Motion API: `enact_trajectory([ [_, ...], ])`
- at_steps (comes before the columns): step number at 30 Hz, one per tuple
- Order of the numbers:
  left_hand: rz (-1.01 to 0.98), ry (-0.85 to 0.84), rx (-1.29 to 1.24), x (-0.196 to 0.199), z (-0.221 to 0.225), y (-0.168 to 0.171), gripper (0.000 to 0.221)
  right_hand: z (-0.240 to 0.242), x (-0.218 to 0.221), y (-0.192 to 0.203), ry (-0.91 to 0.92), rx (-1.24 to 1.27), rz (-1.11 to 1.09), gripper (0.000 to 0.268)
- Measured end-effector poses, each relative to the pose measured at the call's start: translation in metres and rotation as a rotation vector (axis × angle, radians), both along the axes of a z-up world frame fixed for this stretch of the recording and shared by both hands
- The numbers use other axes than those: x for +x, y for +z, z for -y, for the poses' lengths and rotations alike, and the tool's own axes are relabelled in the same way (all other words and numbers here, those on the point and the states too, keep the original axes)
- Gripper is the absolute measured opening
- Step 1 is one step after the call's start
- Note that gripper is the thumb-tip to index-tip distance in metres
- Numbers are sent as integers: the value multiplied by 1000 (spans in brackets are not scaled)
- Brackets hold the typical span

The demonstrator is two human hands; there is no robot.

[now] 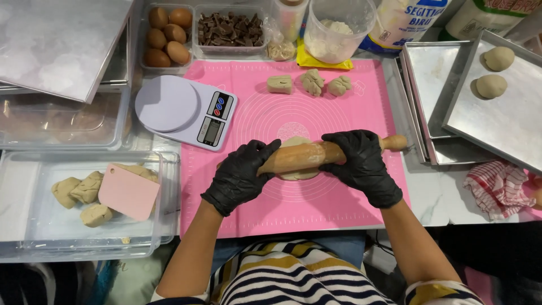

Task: The person portions dough, rolls it into balls, flattens each ball with a rolling pin, adds a filling, and then pinches the dough to seal it.

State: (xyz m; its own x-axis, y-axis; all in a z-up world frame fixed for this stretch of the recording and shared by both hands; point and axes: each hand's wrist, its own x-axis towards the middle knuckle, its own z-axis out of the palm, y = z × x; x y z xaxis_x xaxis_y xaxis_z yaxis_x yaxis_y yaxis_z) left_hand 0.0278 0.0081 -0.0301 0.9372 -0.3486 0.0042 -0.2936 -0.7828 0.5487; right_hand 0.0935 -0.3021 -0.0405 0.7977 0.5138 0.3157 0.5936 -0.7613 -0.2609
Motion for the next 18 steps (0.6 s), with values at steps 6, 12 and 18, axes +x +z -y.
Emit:
enact_trajectory([
  [6, 457, 120, -49, 33, 15, -28, 32, -14, 15, 29, 20, -24, -242, 35],
  [12, 350, 110, 44, 69, 32, -54, 38, -34, 58, -30, -101, -156, -63, 28],
  [18, 258, 104, 81, 48, 36, -42, 53, -35, 35, -4, -94, -291, -43, 41],
])
